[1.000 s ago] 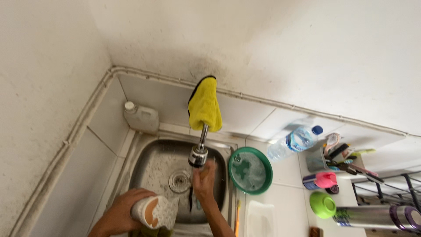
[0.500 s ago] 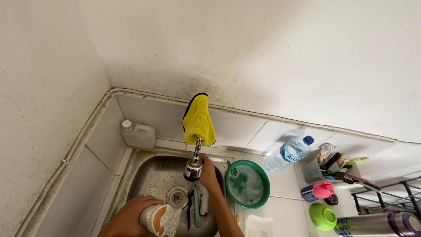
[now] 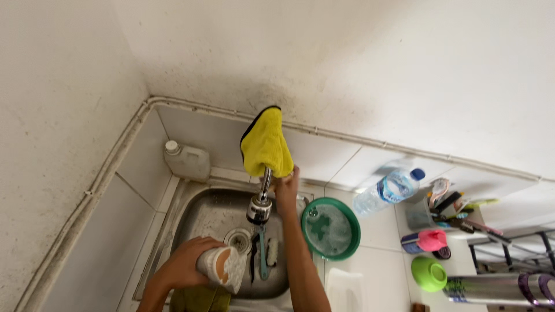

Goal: The person scrubs a white shoe with a brush and sponge over a kitchen sink, rinsing it under running water and repeating the process to clean the sole and upper surfaces.

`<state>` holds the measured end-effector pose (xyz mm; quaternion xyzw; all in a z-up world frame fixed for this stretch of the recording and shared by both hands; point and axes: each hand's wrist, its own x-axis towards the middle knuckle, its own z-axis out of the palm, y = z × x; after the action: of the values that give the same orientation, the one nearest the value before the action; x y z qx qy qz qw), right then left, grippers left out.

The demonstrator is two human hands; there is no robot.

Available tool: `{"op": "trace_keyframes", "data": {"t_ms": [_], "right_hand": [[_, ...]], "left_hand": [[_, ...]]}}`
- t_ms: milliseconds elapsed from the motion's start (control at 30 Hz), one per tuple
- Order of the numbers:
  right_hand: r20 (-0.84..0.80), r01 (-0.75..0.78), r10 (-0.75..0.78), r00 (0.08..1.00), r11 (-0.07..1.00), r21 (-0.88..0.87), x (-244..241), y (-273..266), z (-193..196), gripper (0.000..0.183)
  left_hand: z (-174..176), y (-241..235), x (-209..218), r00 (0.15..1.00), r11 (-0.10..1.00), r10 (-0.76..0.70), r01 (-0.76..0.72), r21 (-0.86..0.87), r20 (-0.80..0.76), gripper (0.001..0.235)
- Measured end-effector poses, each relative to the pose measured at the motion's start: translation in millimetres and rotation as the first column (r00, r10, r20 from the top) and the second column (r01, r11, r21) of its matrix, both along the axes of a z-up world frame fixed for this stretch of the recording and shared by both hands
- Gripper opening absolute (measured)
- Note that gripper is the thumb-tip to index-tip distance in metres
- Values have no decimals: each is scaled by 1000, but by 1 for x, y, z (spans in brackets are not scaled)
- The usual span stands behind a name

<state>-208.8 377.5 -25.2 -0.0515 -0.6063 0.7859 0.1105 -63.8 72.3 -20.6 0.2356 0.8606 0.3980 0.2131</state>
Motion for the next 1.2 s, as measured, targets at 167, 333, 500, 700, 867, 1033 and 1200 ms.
{"op": "trace_keyframes", "data": {"t_ms": [167,333,500,700,867,1033,1200], "right_hand": [[622,-319,82,779,905,281,106,19,-114,19],[447,-175,52,893,955,239,120,111,-98,64],[568,-449,-328,755,372,812,100,168,-100,72],[503,-511,-366,783,81,856,88,152,-108,78],[529,-504,-286,799,161,848,82,157,-92,92],[471,-445,-293,832,153,882,91,157,-73,78],[178,-149,-217,960,143,978,111,171,-89,59]], "left_hand": [[-55,5,12,993,993,116,-116,-9,-11,91],[-90,7,22,957,965,261,-261,-23,129,92],[-53,17,19,923,917,366,-338,-211,114,99],[-30,43,20,899,901,417,-390,-191,134,100],[-41,47,21,870,873,469,-431,-230,150,88],[-51,22,47,760,775,628,-630,-50,166,81],[-31,-14,101,685,654,692,-728,203,229,86]]}}
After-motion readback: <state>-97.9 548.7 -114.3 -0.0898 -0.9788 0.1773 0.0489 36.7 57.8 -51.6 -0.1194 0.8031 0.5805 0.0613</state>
